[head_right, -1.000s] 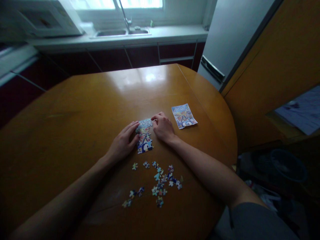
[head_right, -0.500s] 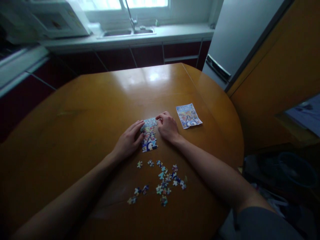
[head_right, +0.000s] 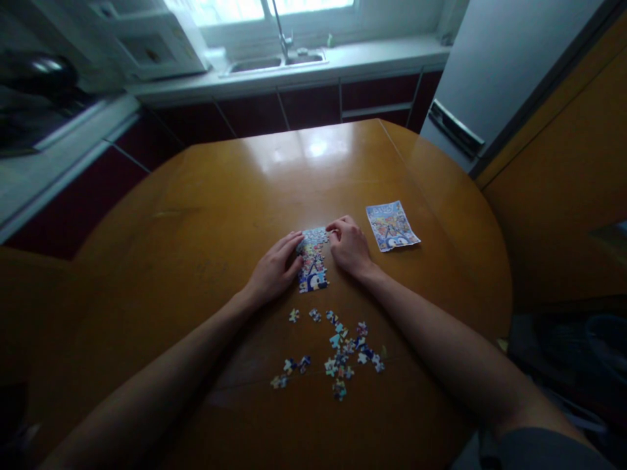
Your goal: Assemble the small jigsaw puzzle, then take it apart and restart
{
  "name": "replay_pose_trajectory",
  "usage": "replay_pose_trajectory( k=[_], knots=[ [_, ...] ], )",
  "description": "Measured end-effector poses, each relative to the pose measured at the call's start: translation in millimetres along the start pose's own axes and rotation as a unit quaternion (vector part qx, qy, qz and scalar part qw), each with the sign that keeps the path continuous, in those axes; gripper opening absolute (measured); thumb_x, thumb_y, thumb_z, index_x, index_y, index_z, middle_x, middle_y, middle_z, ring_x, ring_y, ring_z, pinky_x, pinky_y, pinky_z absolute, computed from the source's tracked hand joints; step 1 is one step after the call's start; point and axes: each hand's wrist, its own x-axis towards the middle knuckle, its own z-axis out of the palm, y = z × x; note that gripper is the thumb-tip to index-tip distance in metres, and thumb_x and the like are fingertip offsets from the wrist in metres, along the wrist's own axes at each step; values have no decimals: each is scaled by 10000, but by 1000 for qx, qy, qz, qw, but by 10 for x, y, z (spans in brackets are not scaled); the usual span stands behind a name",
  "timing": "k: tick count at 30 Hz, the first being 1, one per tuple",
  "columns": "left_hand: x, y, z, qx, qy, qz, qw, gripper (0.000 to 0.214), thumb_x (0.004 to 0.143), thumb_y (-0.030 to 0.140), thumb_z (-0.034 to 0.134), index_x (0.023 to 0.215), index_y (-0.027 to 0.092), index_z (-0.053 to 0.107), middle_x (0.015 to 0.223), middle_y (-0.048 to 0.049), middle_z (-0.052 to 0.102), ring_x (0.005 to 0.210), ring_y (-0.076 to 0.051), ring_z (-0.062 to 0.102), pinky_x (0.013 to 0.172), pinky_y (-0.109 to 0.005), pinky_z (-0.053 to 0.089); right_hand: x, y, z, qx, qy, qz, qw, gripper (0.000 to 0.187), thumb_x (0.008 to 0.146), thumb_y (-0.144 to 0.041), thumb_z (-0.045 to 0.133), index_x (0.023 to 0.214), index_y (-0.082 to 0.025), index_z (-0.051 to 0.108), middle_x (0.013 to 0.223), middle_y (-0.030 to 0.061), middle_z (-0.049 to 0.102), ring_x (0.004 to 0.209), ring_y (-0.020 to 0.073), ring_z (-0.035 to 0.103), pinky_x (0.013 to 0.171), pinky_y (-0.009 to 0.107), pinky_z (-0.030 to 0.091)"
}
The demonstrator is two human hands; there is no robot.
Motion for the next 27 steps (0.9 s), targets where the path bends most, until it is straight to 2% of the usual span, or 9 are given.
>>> replay_pose_trajectory(
  k=[8,10,12,16,18,20,21,23,27],
  knots=[
    [-2,-8,8,2,0,-1,1000,467,961,207,508,1425,153,510,1521,-117,506,1443,-247,432,1228,-484,352,-26,-134,-57,-15,-7,-23,1000,184,864,-116,533,893,-182,703,971,77,639,865,205,615,825,357,491],
    [1,-26,22,0,6,2,1000,443,980,192,464,1417,149,517,1519,-119,508,1444,-240,432,1229,-482,351,-104,-317,-116,-30,-40,-58,997,170,882,-129,539,921,-185,695,964,69,637,836,193,602,797,341,479],
    [2,-42,36,-5,11,5,1000,427,997,179,418,1407,138,526,1509,-127,516,1441,-232,438,1226,-476,357,-256,-561,-187,-41,-121,-113,985,142,925,-174,546,915,-198,686,935,56,640,830,185,596,781,324,467],
    [-1,-55,50,-14,20,4,1000,430,1005,155,376,1407,165,529,1499,-108,531,1438,-225,445,1219,-490,370,-714,-1005,-283,-73,-345,-252,901,89,921,-199,600,855,-205,658,926,45,659,811,174,590,723,300,454],
    [-4,-53,50,-15,23,4,1000,434,1007,146,365,1406,174,533,1499,-100,532,1439,-222,445,1225,-487,364,-903,-1110,-278,-89,-409,-302,856,74,913,-188,622,847,-199,653,877,38,656,752,170,574,667,304,437],
    [-5,-52,49,-15,21,6,1000,433,1010,145,360,1405,161,535,1500,-107,530,1438,-219,445,1232,-470,357,-977,-1122,-247,-95,-438,-333,830,66,901,-164,632,846,-191,655,857,37,656,731,171,571,642,307,427],
    [-5,-53,50,-15,22,6,1000,433,1010,146,359,1405,157,536,1500,-110,530,1437,-218,446,1232,-466,357,-963,-1097,-228,-95,-437,-331,831,74,904,-155,624,846,-189,658,859,39,658,733,170,575,645,306,428],
    [-2,-57,53,-14,23,4,1000,433,1007,149,365,1405,158,535,1499,-112,531,1434,-219,450,1226,-473,362,-845,-995,-198,-85,-402,-290,864,110,921,-151,589,856,-192,667,890,45,668,760,170,592,676,298,444],
    [3,-65,56,-17,18,6,1000,440,994,145,381,1407,169,533,1498,-110,534,1426,-225,460,1210,-499,375,-446,-646,-182,-14,-189,-144,971,184,948,-166,511,977,-216,686,1000,57,696,917,199,638,808,325,479]
  ],
)
